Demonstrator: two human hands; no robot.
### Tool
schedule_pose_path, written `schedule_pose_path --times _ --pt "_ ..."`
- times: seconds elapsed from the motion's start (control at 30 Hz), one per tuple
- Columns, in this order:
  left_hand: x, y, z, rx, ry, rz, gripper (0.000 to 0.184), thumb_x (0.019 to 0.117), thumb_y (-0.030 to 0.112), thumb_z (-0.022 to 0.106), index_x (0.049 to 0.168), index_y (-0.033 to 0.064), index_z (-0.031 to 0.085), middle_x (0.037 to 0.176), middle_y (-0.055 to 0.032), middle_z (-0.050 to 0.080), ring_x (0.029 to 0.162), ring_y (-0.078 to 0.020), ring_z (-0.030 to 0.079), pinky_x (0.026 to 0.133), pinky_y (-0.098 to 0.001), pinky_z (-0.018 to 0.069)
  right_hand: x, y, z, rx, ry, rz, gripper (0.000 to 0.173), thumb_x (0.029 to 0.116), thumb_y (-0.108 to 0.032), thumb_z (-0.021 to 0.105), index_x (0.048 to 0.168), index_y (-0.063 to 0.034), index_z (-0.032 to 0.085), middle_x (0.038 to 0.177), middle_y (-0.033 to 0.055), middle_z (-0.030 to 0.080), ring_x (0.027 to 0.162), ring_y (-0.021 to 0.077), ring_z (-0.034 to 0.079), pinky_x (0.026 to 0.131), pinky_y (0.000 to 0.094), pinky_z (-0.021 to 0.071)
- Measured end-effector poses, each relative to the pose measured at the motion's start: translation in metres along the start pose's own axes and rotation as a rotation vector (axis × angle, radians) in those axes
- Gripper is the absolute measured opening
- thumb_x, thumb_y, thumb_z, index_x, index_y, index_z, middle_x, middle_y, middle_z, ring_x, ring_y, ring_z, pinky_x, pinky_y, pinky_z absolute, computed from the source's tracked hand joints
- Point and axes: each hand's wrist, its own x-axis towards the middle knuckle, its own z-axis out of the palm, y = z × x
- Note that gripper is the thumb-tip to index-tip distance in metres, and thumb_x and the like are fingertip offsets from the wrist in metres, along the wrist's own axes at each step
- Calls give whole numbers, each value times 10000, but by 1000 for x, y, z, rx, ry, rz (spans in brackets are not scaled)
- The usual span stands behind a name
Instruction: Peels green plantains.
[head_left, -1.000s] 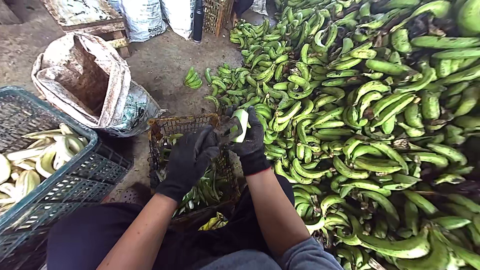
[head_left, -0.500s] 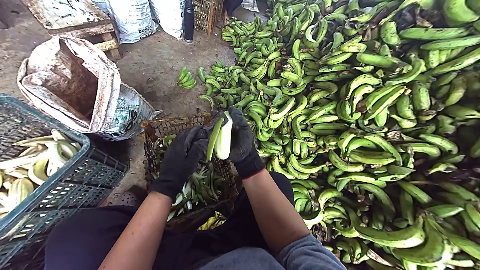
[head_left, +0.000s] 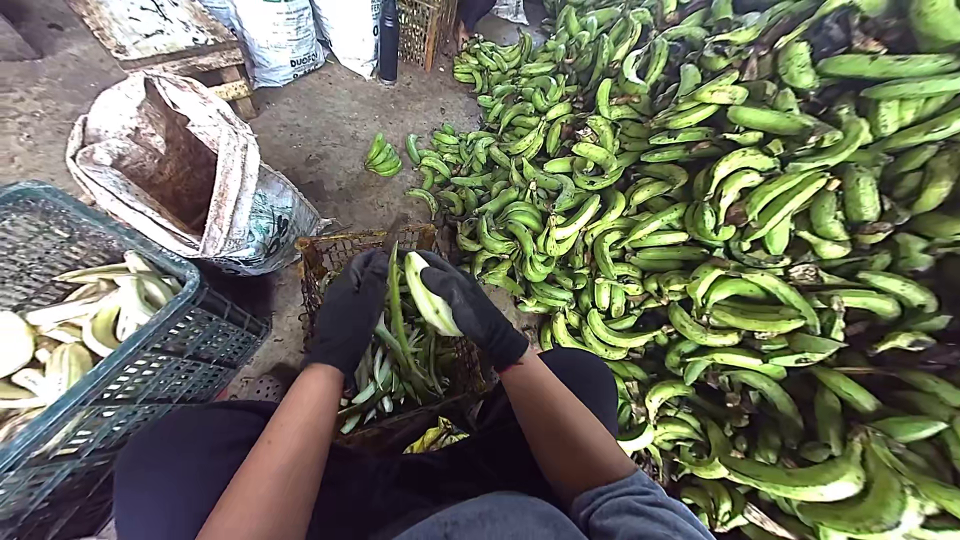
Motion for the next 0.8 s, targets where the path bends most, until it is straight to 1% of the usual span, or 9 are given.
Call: schedule_pose_path --times 0.1,0.17,0.27,0.33,0.47,0.5,0.57,0.7,0.8 --pt "1 -6 -5 -62 -17 -47 534 1036 636 412 1417 283 535 1124 -107 685 967 -278 671 822 -562 545 2 17 -8 267 78 75 524 1053 -510 317 1481 -260 486 1068 72 671 715 163 627 588 350 552" --pt "-3 -6 -2 47 -19 12 516 1030 628 437 1422 306 529 1089 -83 687 915 -264 671 778 -563 546 6 16 -16 669 159 222 472 1050 -587 306 1293 -261 547 959 25 654 636 123 600 531 288 535" --pt "-12 -6 8 294 -31 273 615 1013 597 458 1489 213 516 1297 -119 654 1142 -317 653 938 -613 523 14 17 -31 1145 219 312 446 1012 -556 423 1066 -159 618 823 24 631 623 118 623 538 283 562" --pt "-21 -6 18 401 15 495 635 981 580 497 1456 165 570 1246 -180 668 1128 -381 653 913 -614 525 13 27 -39 1232 116 265 464 1035 -522 375 1087 -149 646 878 31 678 724 125 667 632 304 587" --pt "-29 -7 33 478 53 774 596 989 607 496 1405 206 643 1054 -175 701 937 -369 677 778 -559 547 14 42 -44 1411 -26 348 556 1021 -552 398 1194 -69 612 874 58 653 629 112 647 563 231 570" --pt "-28 -7 35 475 20 755 590 987 602 502 1408 213 641 1055 -178 694 929 -369 674 768 -555 547 13 39 -43 1384 0 371 545 1029 -531 384 1172 -60 616 858 65 656 617 115 645 555 230 567" --pt "-28 -4 36 434 -116 597 594 984 577 531 1456 222 593 1180 -186 674 1039 -374 666 856 -576 545 14 30 -37 1268 70 388 494 1051 -446 331 1083 -54 630 819 77 665 631 138 648 565 269 573" --pt "-17 -1 34 249 -195 242 545 1012 430 612 1492 185 530 1355 -154 621 1205 -331 625 1006 -586 504 5 21 -17 1008 52 292 377 1063 -410 360 980 -173 641 793 1 667 688 96 656 611 293 581" --pt "-11 -4 32 162 -115 60 547 1013 472 602 1488 215 515 1306 -170 629 1135 -348 641 930 -621 516 2 25 -7 940 -33 307 417 1056 -507 357 1042 -193 631 764 -5 620 605 91 601 539 279 549"
